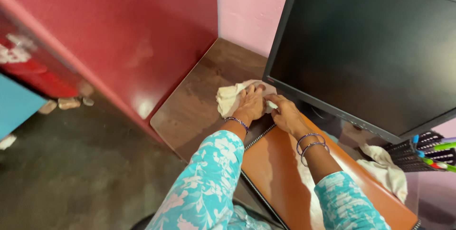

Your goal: The person wipes a desk surface and a brown folder with a white cloth. They move a pen holder and a small box to access the desk, then wipe the folder on both sides.

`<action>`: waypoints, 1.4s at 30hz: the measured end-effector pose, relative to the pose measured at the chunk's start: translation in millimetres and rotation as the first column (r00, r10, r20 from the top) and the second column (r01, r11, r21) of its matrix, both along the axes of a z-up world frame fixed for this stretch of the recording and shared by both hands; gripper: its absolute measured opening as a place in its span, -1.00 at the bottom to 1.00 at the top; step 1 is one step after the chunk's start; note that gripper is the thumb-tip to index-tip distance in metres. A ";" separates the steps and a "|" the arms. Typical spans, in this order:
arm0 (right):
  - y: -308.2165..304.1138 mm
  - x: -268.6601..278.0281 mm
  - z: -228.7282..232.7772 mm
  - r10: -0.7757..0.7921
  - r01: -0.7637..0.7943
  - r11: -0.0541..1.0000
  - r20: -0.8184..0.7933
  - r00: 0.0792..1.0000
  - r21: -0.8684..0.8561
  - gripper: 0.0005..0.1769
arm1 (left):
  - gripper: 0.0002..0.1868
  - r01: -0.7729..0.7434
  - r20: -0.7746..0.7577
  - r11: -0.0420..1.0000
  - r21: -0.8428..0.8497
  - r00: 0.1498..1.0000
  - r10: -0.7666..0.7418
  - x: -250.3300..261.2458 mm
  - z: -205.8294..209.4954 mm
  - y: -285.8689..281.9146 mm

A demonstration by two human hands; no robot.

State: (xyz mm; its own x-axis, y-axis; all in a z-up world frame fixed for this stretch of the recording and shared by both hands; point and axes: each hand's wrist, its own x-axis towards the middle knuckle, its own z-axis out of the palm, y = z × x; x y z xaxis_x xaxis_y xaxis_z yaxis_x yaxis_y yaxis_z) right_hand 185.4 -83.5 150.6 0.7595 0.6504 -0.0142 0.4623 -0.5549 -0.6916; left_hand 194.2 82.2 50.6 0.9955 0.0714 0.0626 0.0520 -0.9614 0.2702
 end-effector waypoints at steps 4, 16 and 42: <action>18.7 20.7 -19.3 -0.005 -0.008 0.994 0.121 0.993 0.107 -0.43 | -0.55 0.255 0.097 0.957 0.139 0.958 -0.269 14.9 2.4 17.8; 42.2 75.8 -105.3 0.131 -0.041 0.982 0.519 0.845 -0.182 -0.39 | -0.29 0.429 0.078 0.857 0.284 0.881 -0.467 78.6 -46.7 40.1; 87.0 34.1 -93.3 -0.162 0.438 0.636 0.445 0.881 -0.636 -0.05 | -0.40 0.588 0.128 0.790 0.175 0.782 -0.610 63.2 -36.3 76.4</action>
State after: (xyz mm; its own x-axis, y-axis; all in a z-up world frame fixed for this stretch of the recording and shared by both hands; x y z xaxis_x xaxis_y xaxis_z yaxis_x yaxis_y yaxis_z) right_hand 219.5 3.5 57.3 0.9563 0.2800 -0.0842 0.2888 -0.9495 0.1225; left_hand 257.4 158.5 14.3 0.8072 -0.5550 0.2010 -0.5808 -0.8076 0.1021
